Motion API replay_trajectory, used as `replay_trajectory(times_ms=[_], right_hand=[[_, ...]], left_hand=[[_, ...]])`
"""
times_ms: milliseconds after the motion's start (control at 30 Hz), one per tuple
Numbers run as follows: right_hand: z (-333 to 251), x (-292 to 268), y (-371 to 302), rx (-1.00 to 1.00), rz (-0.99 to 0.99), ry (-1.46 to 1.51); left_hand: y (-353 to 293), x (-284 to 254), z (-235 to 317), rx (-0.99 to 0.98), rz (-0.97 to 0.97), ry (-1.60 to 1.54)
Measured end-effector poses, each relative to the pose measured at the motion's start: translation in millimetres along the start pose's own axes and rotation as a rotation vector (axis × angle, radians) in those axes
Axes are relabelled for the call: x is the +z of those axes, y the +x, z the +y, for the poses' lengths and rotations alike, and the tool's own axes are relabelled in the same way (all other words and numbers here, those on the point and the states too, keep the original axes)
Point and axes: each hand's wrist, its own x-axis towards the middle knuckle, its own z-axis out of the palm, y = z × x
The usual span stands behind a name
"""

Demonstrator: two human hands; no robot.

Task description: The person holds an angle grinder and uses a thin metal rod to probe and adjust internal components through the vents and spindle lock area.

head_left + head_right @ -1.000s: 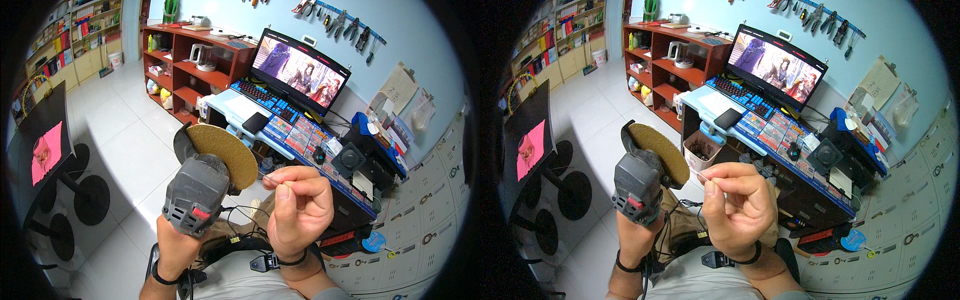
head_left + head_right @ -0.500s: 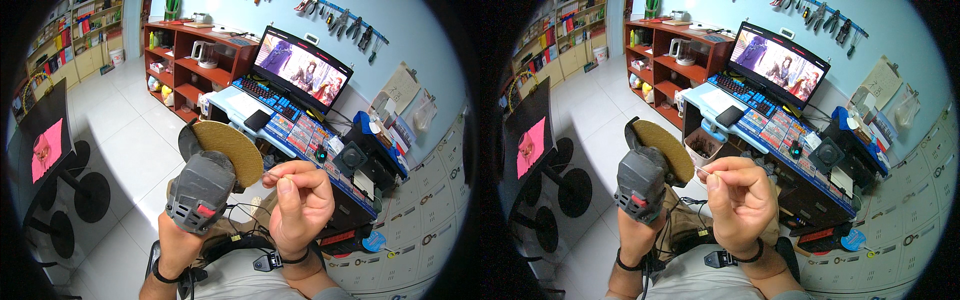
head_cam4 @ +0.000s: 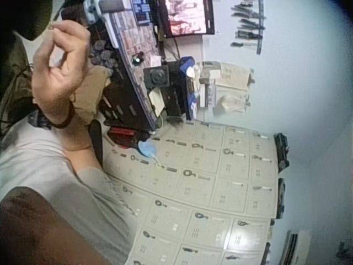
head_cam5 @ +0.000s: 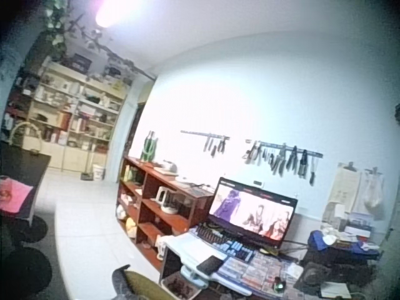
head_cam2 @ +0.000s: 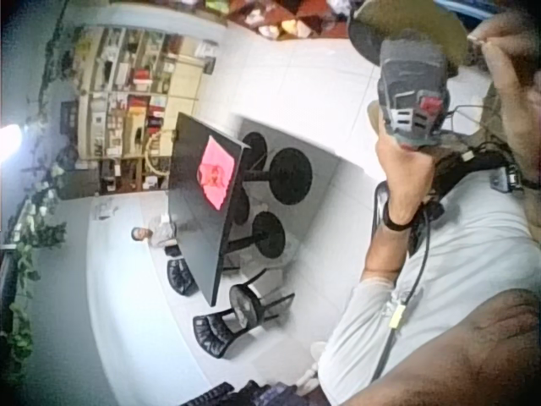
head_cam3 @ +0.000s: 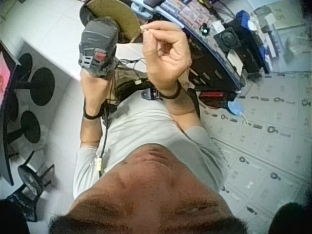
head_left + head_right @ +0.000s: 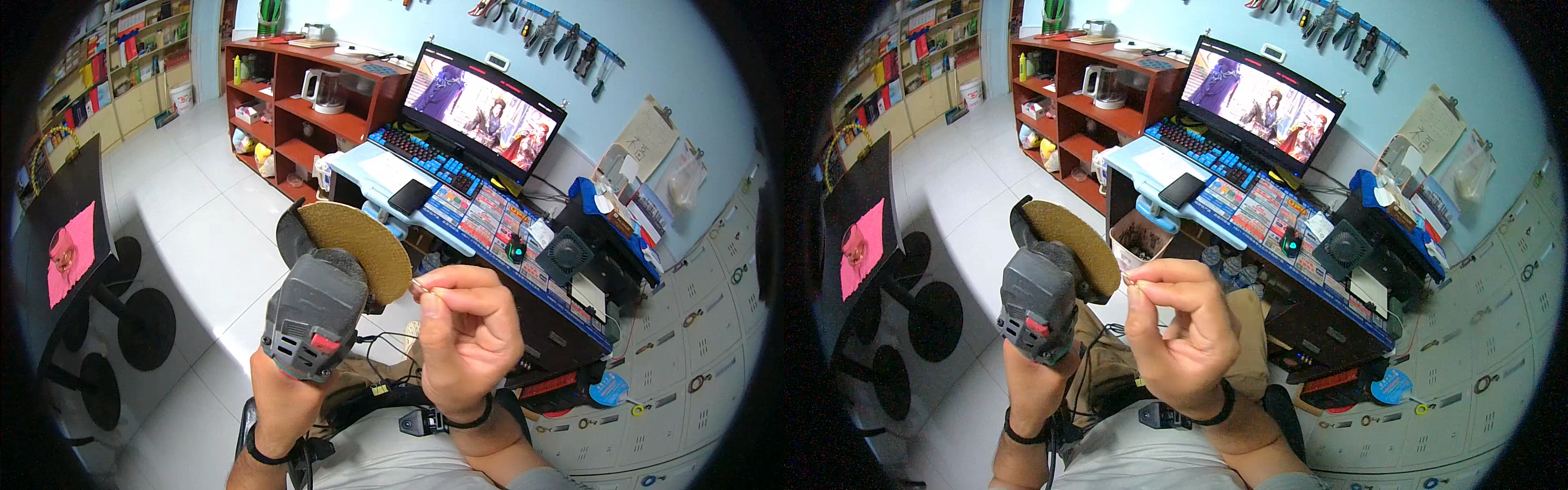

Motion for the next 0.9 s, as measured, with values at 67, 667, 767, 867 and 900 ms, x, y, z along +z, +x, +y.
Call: replay_trajectory(times_ms=[67, 667, 767, 867, 900], right_hand=[[0, 3, -1, 0.009, 0.011, -0.070], [-8, -4, 3, -0.258, -0.092, -0.344], [-2, 1, 8, -0.259, -0.085, -0.378], [0, 1, 8, -0.300, -0.079, -0.390], [-5, 0, 7, -0.310, -0.088, -0.399]], left_hand=[[0, 2, 1, -0.004, 0.063, -0.041], [3, -1, -1, 0.041, 0.062, 0.026], [3, 0, 2, 0.034, 0.073, 0.009], [2, 0, 3, 0.011, 0.068, -0.019], [2, -1, 2, 0.017, 0.063, -0.009]])
